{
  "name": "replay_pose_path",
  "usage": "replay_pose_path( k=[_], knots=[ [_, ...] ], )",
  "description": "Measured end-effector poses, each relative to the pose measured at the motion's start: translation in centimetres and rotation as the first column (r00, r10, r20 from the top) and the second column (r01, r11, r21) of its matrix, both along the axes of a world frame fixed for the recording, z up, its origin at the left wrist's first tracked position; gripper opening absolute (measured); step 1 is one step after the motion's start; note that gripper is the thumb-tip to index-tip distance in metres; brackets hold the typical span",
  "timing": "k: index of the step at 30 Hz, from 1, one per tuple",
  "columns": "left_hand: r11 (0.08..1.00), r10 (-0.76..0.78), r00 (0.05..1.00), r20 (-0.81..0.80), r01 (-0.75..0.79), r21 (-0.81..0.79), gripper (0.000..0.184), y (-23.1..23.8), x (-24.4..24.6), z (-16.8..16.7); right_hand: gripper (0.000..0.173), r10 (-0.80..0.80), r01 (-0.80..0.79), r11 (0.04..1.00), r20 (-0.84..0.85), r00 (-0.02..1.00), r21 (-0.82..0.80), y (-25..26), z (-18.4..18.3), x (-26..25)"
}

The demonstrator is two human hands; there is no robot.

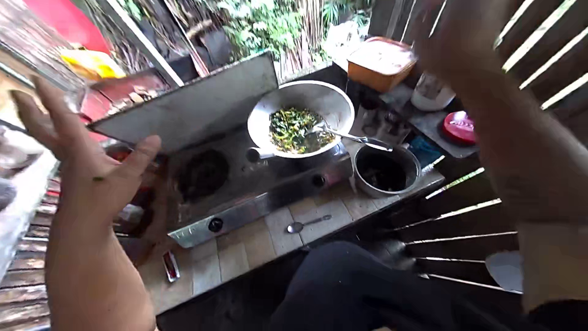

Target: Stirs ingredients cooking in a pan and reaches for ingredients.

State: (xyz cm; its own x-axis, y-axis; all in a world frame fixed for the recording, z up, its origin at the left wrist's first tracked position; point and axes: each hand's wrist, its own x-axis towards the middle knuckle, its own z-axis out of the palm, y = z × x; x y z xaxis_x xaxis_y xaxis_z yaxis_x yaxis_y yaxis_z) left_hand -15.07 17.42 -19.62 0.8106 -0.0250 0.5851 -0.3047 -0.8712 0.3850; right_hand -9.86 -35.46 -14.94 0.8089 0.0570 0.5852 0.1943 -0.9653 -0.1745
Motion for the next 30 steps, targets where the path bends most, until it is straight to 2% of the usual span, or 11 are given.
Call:
replay_pose_path(
  k=[1, 3, 5, 7, 10, 14, 17, 21, 24, 27, 30],
  knots=[
    [0.999, 0.035, 0.999, -0.013, -0.035, -0.037, 0.111, 1.0, -0.7, -1.0, 0.034, 0.118, -0.135, 0.989, -0.24, 0.964, -0.059, 1.4, -3.0, -0.6],
    [0.988, 0.116, 0.993, -0.036, -0.119, -0.099, 0.11, 2.2, -2.7, -2.8, 0.042, 0.132, -0.238, 0.966, -0.607, 0.784, -0.097, 2.5, -9.5, -0.1],
    [0.976, 0.165, 0.985, -0.047, -0.17, -0.139, 0.109, 2.5, -4.3, -4.3, 0.054, 0.036, -0.181, 0.977, -0.746, 0.665, -0.114, 2.7, -13.9, 0.9],
    [0.97, 0.177, 0.984, -0.022, -0.179, -0.165, 0.109, 3.0, -5.3, -5.9, 0.048, -0.074, -0.08, 0.983, -0.762, 0.643, -0.163, 3.6, -14.9, 1.5],
    [0.966, 0.167, 0.986, -0.008, -0.165, -0.2, 0.114, 3.0, -5.9, -7.6, 0.036, -0.185, 0.012, 0.964, -0.637, 0.749, -0.265, 5.6, -14.3, 2.5],
    [0.968, 0.149, 0.989, -0.015, -0.149, -0.204, 0.113, 3.7, -5.4, -9.4, 0.032, -0.057, -0.132, 0.897, -0.408, 0.911, -0.421, 8.0, -15.1, 4.7],
    [0.96, 0.139, 0.989, -0.051, -0.147, -0.238, 0.11, 4.5, -5.7, -10.0, 0.016, -0.038, -0.157, 0.866, -0.375, 0.926, -0.475, 8.4, -12.4, 5.8],
    [0.936, 0.229, 0.959, -0.168, -0.265, -0.233, 0.107, 6.3, -7.1, -10.5, 0.018, -0.439, 0.095, 0.834, -0.549, 0.711, -0.544, 9.6, -4.5, 6.9],
    [0.915, 0.31, 0.925, -0.222, -0.353, -0.196, 0.112, 8.5, -7.9, -11.7, 0.029, -0.569, 0.197, 0.794, -0.59, 0.573, -0.575, 10.3, -3.6, 8.9],
    [0.89, 0.351, 0.906, -0.237, -0.401, -0.215, 0.113, 9.7, -8.8, -12.7, 0.034, -0.52, 0.21, 0.847, -0.677, 0.52, -0.489, 9.4, -6.3, 11.4],
    [0.86, 0.416, 0.869, -0.269, -0.472, -0.195, 0.115, 10.3, -9.8, -13.2, 0.034, -0.291, 0.186, 0.956, -0.792, 0.537, -0.226, 7.1, -12.1, 15.0]
  ],
)
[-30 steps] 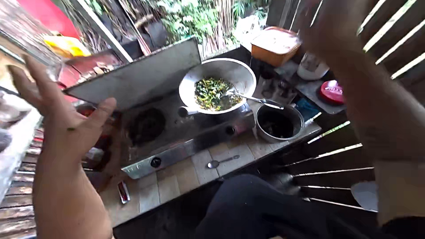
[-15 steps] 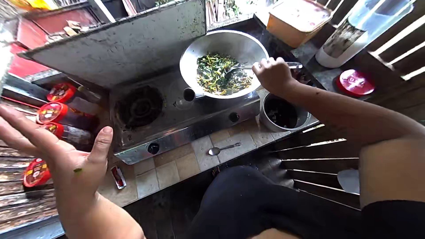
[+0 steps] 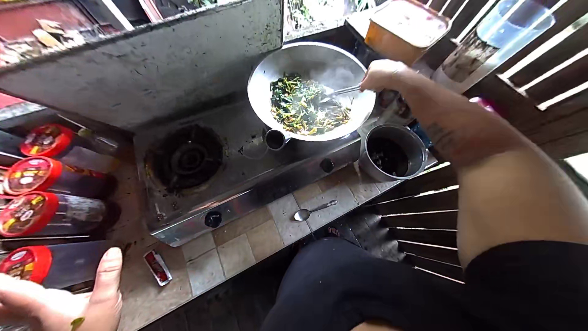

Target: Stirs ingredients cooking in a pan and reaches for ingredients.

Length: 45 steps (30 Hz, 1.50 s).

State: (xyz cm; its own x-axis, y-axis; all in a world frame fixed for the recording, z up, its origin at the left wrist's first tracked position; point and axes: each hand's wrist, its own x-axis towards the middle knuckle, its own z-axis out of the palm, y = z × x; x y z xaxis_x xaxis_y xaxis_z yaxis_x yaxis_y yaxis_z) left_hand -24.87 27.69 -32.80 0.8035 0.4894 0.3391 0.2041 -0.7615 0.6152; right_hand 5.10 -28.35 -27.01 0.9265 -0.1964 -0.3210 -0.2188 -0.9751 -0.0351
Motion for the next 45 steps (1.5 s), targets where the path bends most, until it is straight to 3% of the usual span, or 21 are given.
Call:
replay_pose_path(
  k=[3, 7, 9, 11, 12, 16, 18, 21, 23, 26, 29, 32, 38, 41, 45],
  knots=[
    [0.999, 0.036, 0.999, 0.0, -0.036, 0.008, 0.114, 0.8, -1.0, -0.5, 0.034, 0.084, -0.085, 0.996, 0.039, 0.996, 0.02, 0.8, -2.4, 0.6],
    [0.995, 0.096, 0.995, 0.018, -0.097, 0.013, 0.109, 0.0, -1.7, -0.4, 0.029, 0.245, -0.222, 0.964, 0.171, 0.954, -0.143, 2.6, 2.2, -3.4],
    [0.996, 0.09, 0.996, 0.021, -0.089, -0.016, 0.11, -1.1, -1.7, -0.5, 0.037, 0.208, -0.208, 0.961, -0.021, 0.978, -0.183, 3.7, 7.2, -5.7],
    [0.997, 0.072, 0.997, 0.035, -0.071, -0.03, 0.113, -2.3, -1.4, -0.7, 0.026, 0.283, -0.222, 0.928, 0.18, 0.942, -0.3, 2.0, 6.4, -4.8],
    [0.998, 0.059, 0.997, 0.054, -0.057, -0.034, 0.114, -3.0, -1.1, -0.8, 0.024, 0.275, -0.204, 0.92, 0.183, 0.944, -0.335, 1.6, 6.6, -4.6],
    [0.997, 0.056, 0.989, 0.135, -0.049, -0.059, 0.114, -4.5, -1.6, -2.2, 0.033, 0.089, -0.12, 0.926, -0.101, 0.991, -0.358, 3.7, 10.6, -8.8],
    [0.996, 0.086, 0.987, 0.136, -0.08, -0.049, 0.117, -5.3, -2.4, -2.6, 0.03, 0.198, -0.237, 0.913, -0.147, 0.969, -0.333, -0.2, 7.9, -5.9],
    [0.991, 0.126, 0.981, 0.148, -0.116, -0.07, 0.118, -6.9, -3.5, -2.6, 0.034, 0.352, -0.36, 0.933, -0.184, 0.918, -0.008, -2.7, 2.2, -1.7],
    [0.986, 0.157, 0.977, 0.142, -0.147, -0.076, 0.119, -7.7, -4.3, -2.8, 0.031, 0.293, -0.262, 0.933, -0.099, 0.951, 0.246, -1.5, -1.9, -1.0],
    [0.976, 0.206, 0.971, 0.123, -0.196, -0.093, 0.121, -8.7, -5.6, -3.0, 0.028, 0.197, -0.169, 0.915, -0.04, 0.98, 0.366, 0.2, -4.7, 0.3],
    [0.968, 0.244, 0.962, 0.121, -0.233, -0.095, 0.121, -9.2, -7.1, -3.1, 0.031, 0.25, -0.241, 0.928, 0.008, 0.968, 0.283, -0.3, -1.7, 0.1],
    [0.953, 0.295, 0.952, 0.077, -0.288, -0.092, 0.119, -9.6, -8.3, -2.8, 0.034, 0.305, -0.312, 0.944, 0.082, 0.949, 0.103, -1.9, 2.9, -1.0],
    [0.949, 0.311, 0.949, 0.052, -0.307, -0.069, 0.118, -10.1, -9.3, -2.7, 0.032, 0.273, -0.254, 0.955, 0.118, 0.955, -0.154, -1.4, 8.1, -1.6],
    [0.943, 0.331, 0.943, 0.038, -0.329, -0.051, 0.115, -10.4, -9.6, -2.2, 0.031, 0.25, -0.213, 0.95, 0.148, 0.957, -0.227, 0.7, 9.4, -2.0],
    [0.937, 0.35, 0.936, 0.038, -0.349, -0.03, 0.113, -10.5, -9.9, -1.7, 0.024, 0.34, -0.291, 0.925, 0.197, 0.919, -0.243, 2.8, 8.6, -1.9]
  ],
)
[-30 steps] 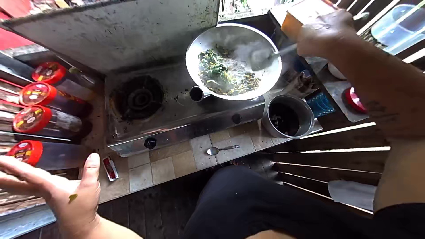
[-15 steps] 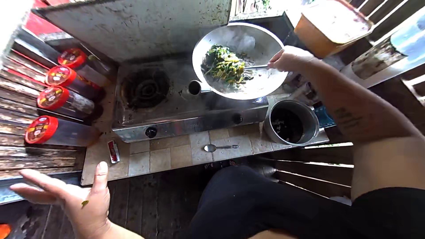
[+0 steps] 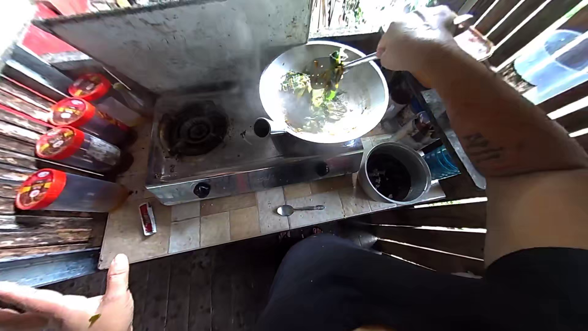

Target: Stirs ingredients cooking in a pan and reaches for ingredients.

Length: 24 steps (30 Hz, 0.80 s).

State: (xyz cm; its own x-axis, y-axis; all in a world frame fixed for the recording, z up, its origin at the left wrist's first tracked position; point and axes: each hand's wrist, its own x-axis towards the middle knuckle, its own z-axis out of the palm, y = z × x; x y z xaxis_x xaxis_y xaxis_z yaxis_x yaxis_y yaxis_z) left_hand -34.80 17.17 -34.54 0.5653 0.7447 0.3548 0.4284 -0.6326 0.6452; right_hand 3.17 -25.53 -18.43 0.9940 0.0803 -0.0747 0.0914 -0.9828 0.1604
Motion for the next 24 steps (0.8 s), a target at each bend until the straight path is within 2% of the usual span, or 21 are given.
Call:
replay_pose_path(
  k=[3, 5, 6, 8, 11, 14, 18, 20, 22, 24],
  knots=[
    [0.999, 0.014, 1.0, -0.003, -0.014, -0.03, 0.111, 0.0, -0.1, 0.0, 0.022, 0.084, -0.084, 0.996, 0.062, 0.995, 0.006, 2.0, -1.4, -1.2],
    [0.999, 0.008, 1.0, -0.005, -0.009, -0.042, 0.112, 0.0, 0.0, -0.1, 0.017, 0.167, -0.168, 0.986, 0.112, 0.98, 0.003, 3.0, -3.7, -1.6],
    [0.999, 0.002, 1.0, -0.003, -0.002, -0.047, 0.113, 0.1, 0.2, -0.3, 0.02, 0.209, -0.212, 0.977, 0.115, 0.971, 0.012, 3.2, -5.0, -1.7],
    [0.998, -0.012, 1.0, 0.002, 0.012, -0.061, 0.114, 0.1, 0.7, -0.6, 0.037, 0.272, -0.273, 0.962, 0.071, 0.96, -0.004, 3.2, -6.7, -2.2],
    [0.997, -0.017, 1.0, 0.011, 0.018, -0.079, 0.117, 0.5, 1.6, -1.7, 0.051, 0.331, -0.331, 0.944, -0.004, 0.944, -0.013, 1.0, -7.8, -4.3],
    [0.995, -0.027, 0.998, 0.048, 0.032, -0.099, 0.115, 0.1, 2.3, -2.6, 0.045, 0.293, -0.296, 0.954, -0.058, 0.954, -0.044, -1.9, -5.5, -7.1],
    [0.989, -0.013, 0.998, 0.058, 0.022, -0.149, 0.113, -1.1, 3.1, -2.5, 0.039, 0.207, -0.208, 0.967, -0.022, 0.978, -0.149, -3.1, -1.3, -9.0],
    [0.987, -0.019, 0.998, 0.054, 0.028, -0.159, 0.113, -1.4, 3.5, -2.4, 0.035, 0.176, -0.175, 0.978, -0.007, 0.984, -0.111, -1.9, -1.9, -8.1],
    [0.988, -0.034, 0.998, 0.045, 0.04, -0.146, 0.114, -1.4, 3.8, -2.2, 0.035, 0.161, -0.161, 0.986, -0.012, 0.987, -0.041, -0.8, -4.6, -6.0],
    [0.991, -0.046, 0.997, 0.058, 0.053, -0.125, 0.114, -1.3, 3.8, -2.1, 0.037, 0.152, -0.155, 0.987, -0.065, 0.986, -0.047, -0.6, -6.7, -4.6]
  ],
)
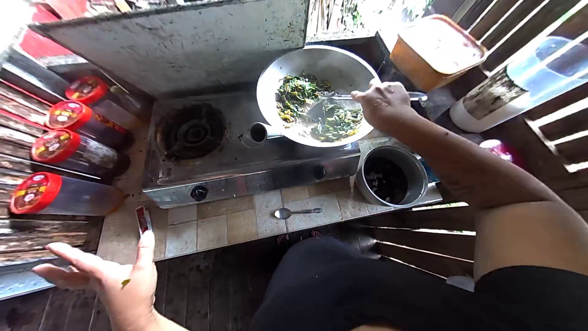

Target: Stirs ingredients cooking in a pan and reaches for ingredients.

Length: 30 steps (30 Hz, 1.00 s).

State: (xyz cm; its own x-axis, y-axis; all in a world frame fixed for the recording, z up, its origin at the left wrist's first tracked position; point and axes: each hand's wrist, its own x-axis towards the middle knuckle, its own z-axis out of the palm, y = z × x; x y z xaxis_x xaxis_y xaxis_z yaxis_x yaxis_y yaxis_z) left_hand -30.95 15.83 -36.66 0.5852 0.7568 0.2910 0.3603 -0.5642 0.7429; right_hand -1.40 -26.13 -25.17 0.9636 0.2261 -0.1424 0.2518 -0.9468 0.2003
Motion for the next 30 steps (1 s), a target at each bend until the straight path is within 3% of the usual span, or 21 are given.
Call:
replay_pose_path(
  k=[3, 7, 12, 16, 20, 23, 25, 28, 30],
  knots=[
    [0.999, 0.041, 0.999, -0.011, -0.041, -0.023, 0.113, 0.2, -0.6, -0.3, 0.038, 0.006, -0.006, 1.0, 0.008, 1.0, 0.016, -2.4, 2.6, -1.7],
    [0.991, 0.111, 0.993, -0.037, -0.113, -0.065, 0.109, 0.0, -1.5, -1.0, 0.03, 0.035, -0.027, 0.998, 0.144, 0.989, -0.053, -5.1, 7.2, -5.9],
    [0.989, 0.125, 0.991, -0.037, -0.128, -0.074, 0.109, -0.8, -1.3, -1.0, 0.035, -0.046, 0.045, 0.999, -0.037, 0.998, -0.011, -1.8, 2.9, -1.8],
    [0.991, 0.124, 0.992, -0.029, -0.125, -0.042, 0.109, -0.3, -1.6, -1.2, 0.05, -0.103, 0.097, 0.986, 0.04, 0.994, 0.133, -1.0, 2.3, 0.8],
    [0.991, 0.122, 0.992, -0.03, -0.123, -0.048, 0.11, -1.3, -1.1, -1.0, 0.046, -0.119, 0.101, 0.97, 0.07, 0.99, 0.221, 2.3, 0.7, 3.3],
    [0.991, 0.122, 0.992, -0.037, -0.124, -0.042, 0.11, -2.3, -0.6, -1.0, 0.042, -0.054, 0.05, 0.989, 0.027, 0.998, 0.14, 2.5, -1.1, 3.9],
    [0.989, 0.138, 0.988, -0.062, -0.141, -0.037, 0.11, -2.1, -0.7, -1.2, 0.032, -0.02, 0.016, 0.995, 0.037, 0.999, 0.103, 0.5, 0.2, 2.3],
    [0.988, 0.147, 0.986, -0.079, -0.151, -0.042, 0.109, -2.2, -0.8, -1.3, 0.03, -0.027, 0.027, 1.0, 0.045, 0.999, -0.006, -1.4, 2.9, -0.6],
    [0.989, 0.139, 0.988, -0.064, -0.141, -0.039, 0.109, -2.0, -0.4, -1.3, 0.03, 0.029, -0.031, 0.999, 0.069, 0.997, 0.038, -1.2, 2.0, -1.1]
  ],
)
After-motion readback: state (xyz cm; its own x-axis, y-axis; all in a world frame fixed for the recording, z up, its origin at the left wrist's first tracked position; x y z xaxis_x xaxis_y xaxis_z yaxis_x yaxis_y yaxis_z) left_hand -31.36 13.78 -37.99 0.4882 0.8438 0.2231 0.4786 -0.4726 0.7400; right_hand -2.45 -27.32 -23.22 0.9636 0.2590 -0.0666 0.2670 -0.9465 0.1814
